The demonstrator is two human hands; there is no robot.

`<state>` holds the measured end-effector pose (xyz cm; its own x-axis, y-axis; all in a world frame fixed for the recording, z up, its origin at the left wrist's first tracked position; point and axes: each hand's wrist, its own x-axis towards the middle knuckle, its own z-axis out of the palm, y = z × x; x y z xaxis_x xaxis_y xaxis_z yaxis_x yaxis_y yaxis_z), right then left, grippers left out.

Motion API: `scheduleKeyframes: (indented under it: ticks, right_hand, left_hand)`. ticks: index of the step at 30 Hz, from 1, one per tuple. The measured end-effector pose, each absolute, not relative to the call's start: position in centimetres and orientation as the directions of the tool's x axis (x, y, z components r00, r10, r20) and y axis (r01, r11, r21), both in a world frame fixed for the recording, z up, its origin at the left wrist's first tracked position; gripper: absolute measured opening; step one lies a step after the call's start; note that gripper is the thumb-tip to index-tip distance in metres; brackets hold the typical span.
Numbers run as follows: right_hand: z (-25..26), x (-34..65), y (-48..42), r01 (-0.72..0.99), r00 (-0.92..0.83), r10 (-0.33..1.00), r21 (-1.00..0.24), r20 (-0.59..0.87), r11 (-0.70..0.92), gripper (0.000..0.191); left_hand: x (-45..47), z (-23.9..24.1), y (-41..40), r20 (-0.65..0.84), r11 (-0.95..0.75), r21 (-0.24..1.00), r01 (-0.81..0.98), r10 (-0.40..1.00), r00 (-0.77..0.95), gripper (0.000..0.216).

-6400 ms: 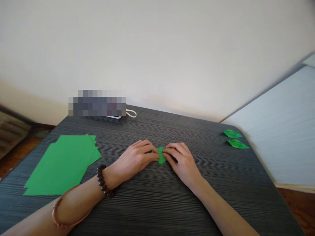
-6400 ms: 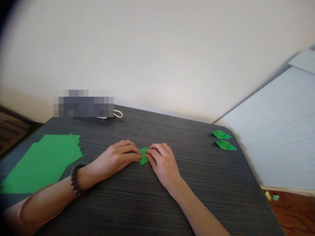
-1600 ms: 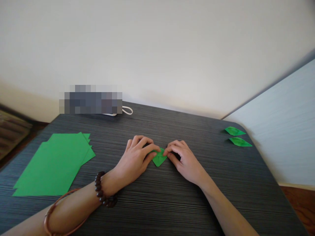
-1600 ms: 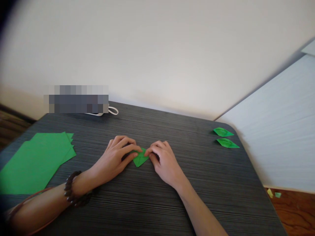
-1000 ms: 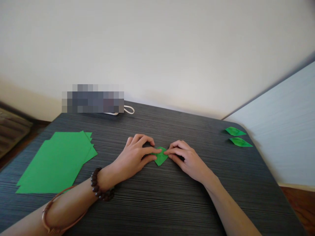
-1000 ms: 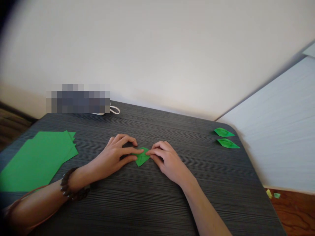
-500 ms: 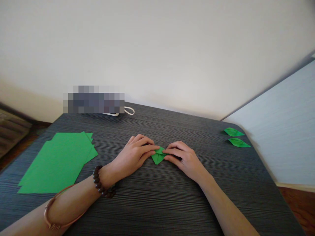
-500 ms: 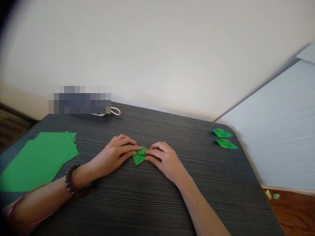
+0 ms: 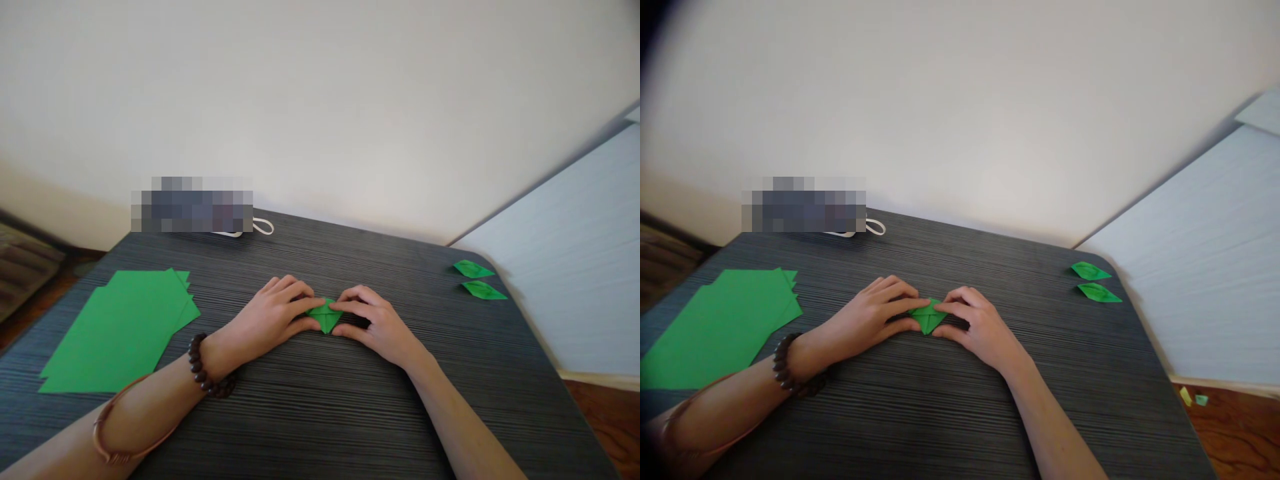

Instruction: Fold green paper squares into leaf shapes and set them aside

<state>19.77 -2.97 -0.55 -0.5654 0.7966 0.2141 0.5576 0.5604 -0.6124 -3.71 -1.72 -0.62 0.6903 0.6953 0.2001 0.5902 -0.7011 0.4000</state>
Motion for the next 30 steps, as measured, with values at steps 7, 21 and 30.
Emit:
scheduleKeyframes:
  ticks: [7, 21, 30]
  right_hand:
    - [-0.9, 19.2, -3.3, 0.566, -0.494, 0.813, -0.595, 0.309, 0.57, 0.02]
    - [-0.5, 18.4, -3.8, 0.533, -0.36, 0.883, -0.71, 0.302, 0.46, 0.011]
    - [-0.3, 17.7, -3.9, 0.632, -0.331, 0.921, -0.677, 0.206, 0.378, 0.012]
  left_hand:
    - [-3.5, -0.2, -1.8, 0.242, -0.684, 0.44, 0.582, 0.714, 0.657, 0.031]
    - [-2.8, -0.1, -2.0, 0.261, -0.571, 0.64, 0.514, 0.791, 0.554, 0.019]
    - [-2.4, 0.2, -2.3, 0.171, -0.557, 0.543, 0.628, 0.806, 0.567, 0.026]
